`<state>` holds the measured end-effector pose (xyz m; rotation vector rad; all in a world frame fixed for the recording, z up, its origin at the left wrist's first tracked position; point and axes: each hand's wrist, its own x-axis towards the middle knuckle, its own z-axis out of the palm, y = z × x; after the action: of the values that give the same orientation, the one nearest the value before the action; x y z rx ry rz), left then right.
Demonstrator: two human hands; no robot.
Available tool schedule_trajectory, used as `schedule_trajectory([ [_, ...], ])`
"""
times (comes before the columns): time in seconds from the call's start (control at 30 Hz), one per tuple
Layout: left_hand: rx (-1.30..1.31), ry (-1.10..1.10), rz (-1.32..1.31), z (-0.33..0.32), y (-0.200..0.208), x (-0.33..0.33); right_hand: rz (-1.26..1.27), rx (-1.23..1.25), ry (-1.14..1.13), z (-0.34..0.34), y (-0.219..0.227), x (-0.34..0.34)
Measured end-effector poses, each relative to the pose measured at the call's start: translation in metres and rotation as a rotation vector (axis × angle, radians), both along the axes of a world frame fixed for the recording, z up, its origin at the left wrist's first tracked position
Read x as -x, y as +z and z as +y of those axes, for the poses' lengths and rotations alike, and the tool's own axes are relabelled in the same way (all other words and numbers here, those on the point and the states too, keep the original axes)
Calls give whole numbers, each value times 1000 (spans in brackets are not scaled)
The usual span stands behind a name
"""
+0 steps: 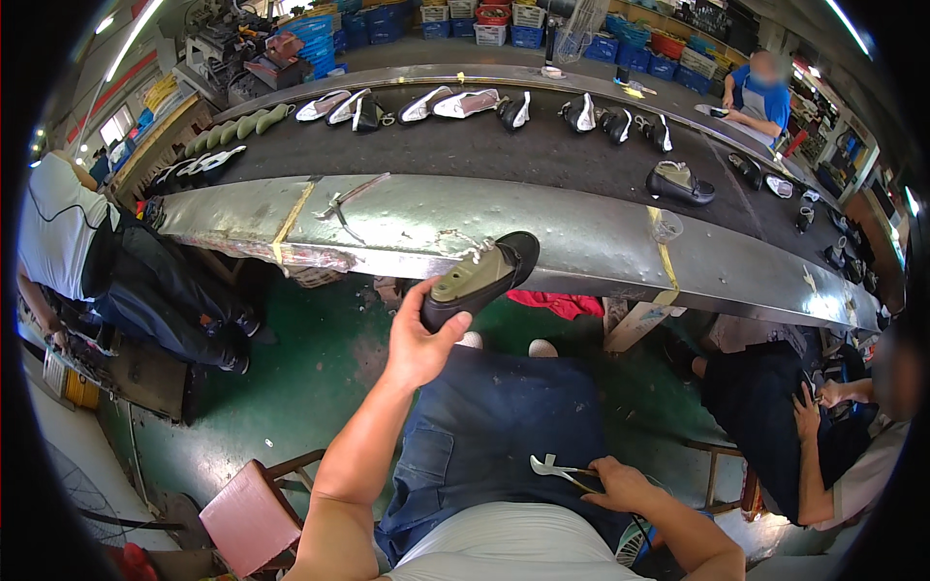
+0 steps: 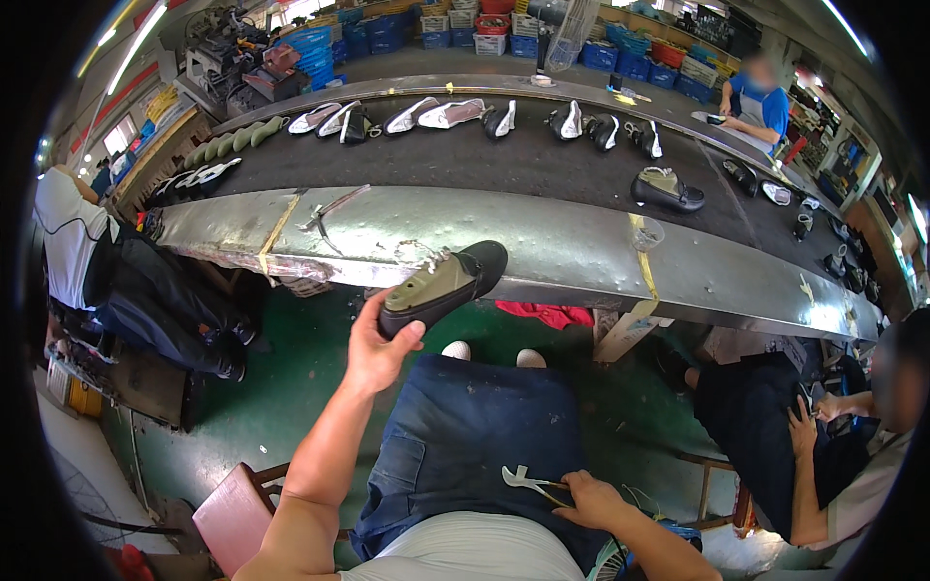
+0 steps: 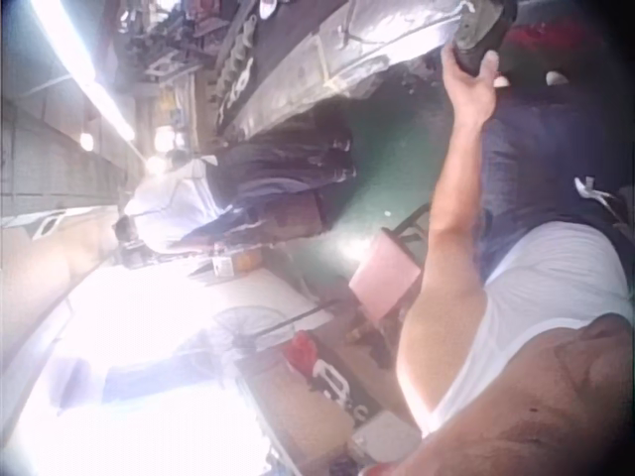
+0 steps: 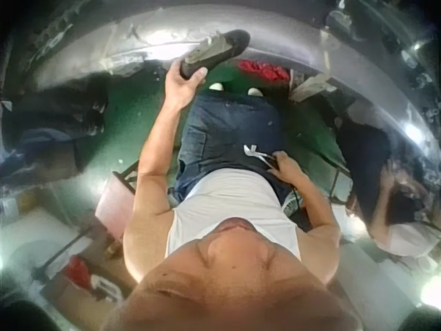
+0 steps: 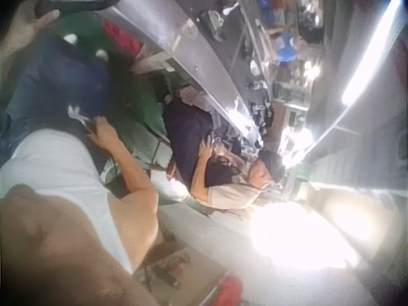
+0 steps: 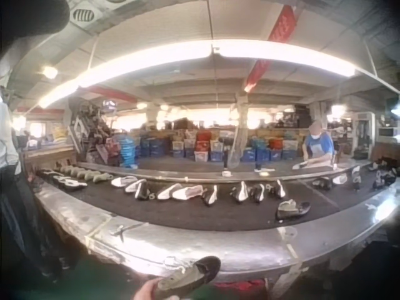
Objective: Assembling and finishing footwear on a shoe factory production line using pliers.
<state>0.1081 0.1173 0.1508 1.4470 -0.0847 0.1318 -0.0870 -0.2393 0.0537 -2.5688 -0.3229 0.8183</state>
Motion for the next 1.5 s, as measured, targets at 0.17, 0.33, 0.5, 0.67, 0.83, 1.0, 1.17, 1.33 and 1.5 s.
schedule_trajectory([
  [0.17,13,-65,-167,30,7,33,18,-216,-155,-28,-1,11],
  [0.33,-63,-278,46,10,-75,69,490,-862,-768,-36,-13,7],
  [0.5,-6,-265,219,-5,-151,87,503,-1054,-900,-3,28,-36],
  [0.67,-149,-232,168,-14,-130,89,4,-1666,-1116,44,65,-62],
  [0.83,-403,-298,-39,-19,-108,84,1115,-1205,-748,77,44,-66],
  [1.0,-338,-332,23,-18,-90,76,850,-1259,-688,53,57,-80],
  [1.17,-558,-933,412,9,-59,50,21,-810,-421,28,55,-131],
  [1.33,-366,-785,708,39,-102,67,-802,-372,-242,8,61,-239],
  [1.5,200,-282,490,49,-56,30,-1085,-240,-177,-30,51,-342],
])
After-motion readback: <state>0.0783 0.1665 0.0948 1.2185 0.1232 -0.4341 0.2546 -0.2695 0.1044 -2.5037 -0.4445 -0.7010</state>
